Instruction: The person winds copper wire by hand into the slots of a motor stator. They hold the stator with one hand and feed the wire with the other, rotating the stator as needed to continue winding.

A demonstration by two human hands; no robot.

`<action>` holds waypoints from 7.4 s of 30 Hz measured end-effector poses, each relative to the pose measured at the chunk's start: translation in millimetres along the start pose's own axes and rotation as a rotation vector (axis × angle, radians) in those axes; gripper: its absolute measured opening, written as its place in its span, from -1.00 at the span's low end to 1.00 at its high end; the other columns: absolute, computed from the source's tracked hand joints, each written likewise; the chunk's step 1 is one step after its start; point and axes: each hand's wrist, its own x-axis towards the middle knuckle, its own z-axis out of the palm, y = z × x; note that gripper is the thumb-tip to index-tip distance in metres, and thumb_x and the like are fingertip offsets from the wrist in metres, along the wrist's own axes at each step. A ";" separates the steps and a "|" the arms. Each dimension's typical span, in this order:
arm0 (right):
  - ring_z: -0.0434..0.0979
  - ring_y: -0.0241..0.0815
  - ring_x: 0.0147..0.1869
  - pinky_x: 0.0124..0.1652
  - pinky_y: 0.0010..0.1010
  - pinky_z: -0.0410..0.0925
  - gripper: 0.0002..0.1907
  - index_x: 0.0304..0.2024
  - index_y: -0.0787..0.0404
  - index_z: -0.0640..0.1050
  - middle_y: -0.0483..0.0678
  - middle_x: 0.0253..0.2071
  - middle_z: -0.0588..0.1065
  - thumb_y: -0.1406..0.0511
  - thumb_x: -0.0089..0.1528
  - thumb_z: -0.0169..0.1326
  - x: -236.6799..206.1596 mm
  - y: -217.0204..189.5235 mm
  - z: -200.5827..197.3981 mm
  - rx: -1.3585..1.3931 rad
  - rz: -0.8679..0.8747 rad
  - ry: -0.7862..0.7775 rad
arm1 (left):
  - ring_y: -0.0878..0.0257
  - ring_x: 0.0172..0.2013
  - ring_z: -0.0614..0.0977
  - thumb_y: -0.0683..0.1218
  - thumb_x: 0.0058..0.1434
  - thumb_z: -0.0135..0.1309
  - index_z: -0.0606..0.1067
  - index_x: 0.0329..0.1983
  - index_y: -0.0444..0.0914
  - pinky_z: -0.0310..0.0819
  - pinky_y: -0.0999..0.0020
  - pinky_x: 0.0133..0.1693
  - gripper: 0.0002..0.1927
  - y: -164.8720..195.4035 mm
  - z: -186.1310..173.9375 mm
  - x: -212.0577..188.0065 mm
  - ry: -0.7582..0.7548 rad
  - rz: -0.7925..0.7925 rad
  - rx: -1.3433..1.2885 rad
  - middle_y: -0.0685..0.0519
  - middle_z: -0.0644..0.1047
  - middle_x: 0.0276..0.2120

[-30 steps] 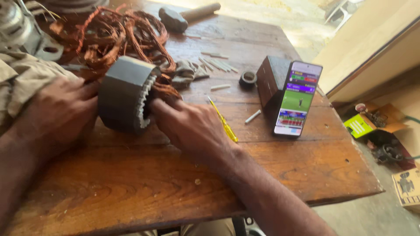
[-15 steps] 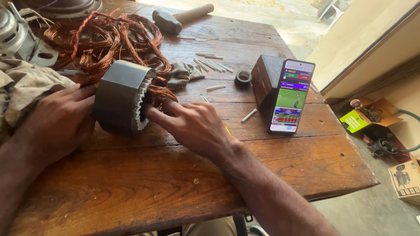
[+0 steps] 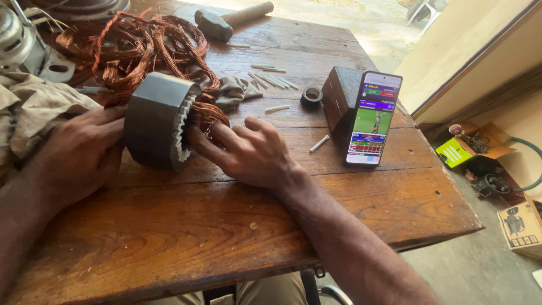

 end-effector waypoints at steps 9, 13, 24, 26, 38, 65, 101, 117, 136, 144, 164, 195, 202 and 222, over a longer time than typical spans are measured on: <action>0.64 -0.20 -0.35 -0.38 -0.34 0.49 -0.81 0.03 0.08 0.59 -0.05 -0.12 0.61 0.21 0.39 0.15 13.1 -7.7 -14.9 0.270 0.216 -0.096 | -0.02 -0.15 0.59 -0.21 0.21 0.03 0.51 -0.03 -0.27 0.59 0.07 -0.10 -0.75 -2.7 -5.7 -1.3 -0.052 0.051 0.153 -0.06 0.58 0.06; 0.65 -0.12 -0.36 -0.41 -0.30 0.50 -0.69 0.01 0.20 0.57 0.02 -0.14 0.60 0.20 0.28 0.19 17.5 -7.0 -16.8 0.308 0.239 -0.142 | 0.05 -0.18 0.52 -0.20 0.20 0.08 0.51 0.00 -0.24 0.56 0.12 -0.12 -0.72 -2.4 -7.1 2.1 -0.107 0.034 0.172 -0.02 0.57 -0.07; 0.65 -0.11 -0.34 -0.39 -0.26 0.50 -0.78 -0.08 0.21 0.56 -0.02 -0.21 0.59 0.25 0.28 0.21 15.7 -11.6 -20.2 0.289 0.347 -0.221 | 0.08 -0.07 0.60 -0.08 -0.07 0.25 0.54 -0.06 -0.29 0.61 0.16 -0.08 -0.55 1.3 2.2 2.9 -0.012 0.023 0.384 0.01 0.60 -0.08; 0.66 -0.11 -0.34 -0.39 -0.26 0.50 -0.79 -0.08 0.21 0.56 -0.02 -0.20 0.59 0.26 0.27 0.20 15.7 -12.7 -18.1 0.275 0.362 -0.218 | 0.09 -0.07 0.61 -0.06 -0.09 0.25 0.54 -0.06 -0.30 0.63 0.17 -0.09 -0.51 2.7 3.3 3.6 0.040 0.037 0.399 0.02 0.61 -0.09; 0.62 -0.15 -0.44 -0.46 -0.31 0.48 -0.79 -0.11 0.28 0.56 0.05 -0.22 0.59 0.32 0.24 0.22 17.1 -14.0 -11.6 0.236 0.332 -0.223 | 0.04 -0.13 0.63 -0.12 -0.04 0.26 0.54 -0.12 -0.28 0.64 0.10 -0.18 -0.62 3.6 3.8 6.3 0.077 -0.005 0.327 0.00 0.63 -0.18; 0.62 -0.16 -0.42 -0.49 -0.31 0.44 -0.82 -0.08 0.29 0.56 0.02 -0.26 0.59 0.39 0.27 0.13 5.9 -14.6 -19.9 0.280 0.363 -0.176 | -0.02 -0.07 0.61 -0.18 0.03 0.21 0.53 -0.20 -0.28 0.63 0.06 -0.12 -0.75 -4.2 26.0 11.3 -0.017 -0.007 0.297 -0.04 0.59 -0.02; 0.52 -0.23 -0.61 -0.69 -0.34 0.33 -0.67 0.12 0.21 0.50 0.03 -0.46 0.55 0.31 0.30 0.10 28.0 -27.3 -18.5 0.268 0.420 -0.273 | -0.09 -0.03 0.62 -0.19 -0.09 0.21 0.50 0.07 -0.37 0.62 0.04 -0.08 -0.43 -0.5 11.5 11.1 0.139 -0.014 0.160 -0.11 0.59 -0.03; 0.60 0.22 -0.34 -0.31 0.07 0.41 -0.62 0.06 0.18 0.46 0.15 -0.41 0.58 0.29 0.18 0.09 47.2 -16.3 -27.3 0.663 0.598 -0.454 | -0.18 -0.01 0.59 -0.24 -0.09 0.23 0.52 0.01 -0.31 0.53 -0.05 -0.01 -0.50 2.9 13.5 14.3 0.173 -0.039 0.002 -0.11 0.57 0.02; 0.52 -0.25 -0.61 -0.68 -0.35 0.34 -0.75 -0.17 0.26 0.57 -0.04 -0.54 0.53 0.17 0.36 0.13 32.4 -28.6 -25.7 0.348 0.468 -0.357 | 0.20 -0.03 0.57 0.00 0.09 0.23 0.59 -0.16 -0.22 0.71 0.27 -0.23 -0.70 -13.8 5.0 9.8 -0.122 0.034 0.659 0.09 0.62 0.02; 0.63 -0.16 -0.37 -0.48 -0.32 0.46 -0.77 -0.15 0.18 0.59 -0.06 -0.28 0.53 0.21 0.23 0.28 24.5 -28.0 -21.2 0.298 0.403 -0.168 | 0.03 -0.06 0.56 -0.17 0.07 0.18 0.59 -0.10 -0.25 0.65 0.16 -0.18 -0.71 -21.2 12.4 4.9 0.118 0.060 0.224 0.01 0.67 -0.07; 0.51 -0.25 -0.58 -0.69 -0.39 0.35 -0.68 0.07 0.30 0.50 0.07 -0.33 0.55 0.29 0.29 0.11 27.8 -32.5 -19.7 0.371 0.396 -0.251 | 0.07 -0.13 0.62 -0.14 0.08 0.14 0.55 -0.08 -0.27 0.69 0.17 -0.22 -0.69 -16.4 -1.5 7.7 0.004 0.057 0.241 -0.05 0.62 -0.02; 0.41 -0.24 -0.68 -0.66 -0.32 0.25 -0.71 -0.05 0.20 0.58 -0.05 -0.56 0.54 0.14 0.40 -0.01 33.1 -24.4 -19.9 0.598 0.628 -0.287 | 0.20 -0.17 0.42 -0.12 0.24 -0.04 0.38 0.17 -0.14 0.59 0.28 -0.16 -0.60 -37.8 24.1 -3.0 -0.336 -0.035 0.355 0.12 0.46 0.00; 0.53 -0.18 -0.60 -0.57 -0.23 0.37 -0.67 -0.15 0.18 0.61 -0.03 -0.56 0.55 0.08 0.38 0.02 38.7 -27.0 -27.2 0.520 0.673 -0.304 | 0.26 -0.18 0.40 -0.11 0.32 -0.17 0.31 0.23 -0.06 0.58 0.39 -0.20 -0.61 -35.3 18.4 1.0 -0.437 -0.025 0.493 0.16 0.44 0.06; 0.56 -0.14 -0.46 -0.40 -0.21 0.37 -0.72 -0.24 0.22 0.63 0.03 -0.49 0.56 0.13 0.32 0.14 45.1 -12.6 -23.1 0.770 0.899 -0.191 | 0.12 -0.40 0.65 -0.23 0.35 -0.13 0.48 -0.01 -0.30 0.67 0.21 -0.40 -0.77 -22.0 19.0 15.4 -0.002 0.003 0.229 -0.03 0.56 -0.28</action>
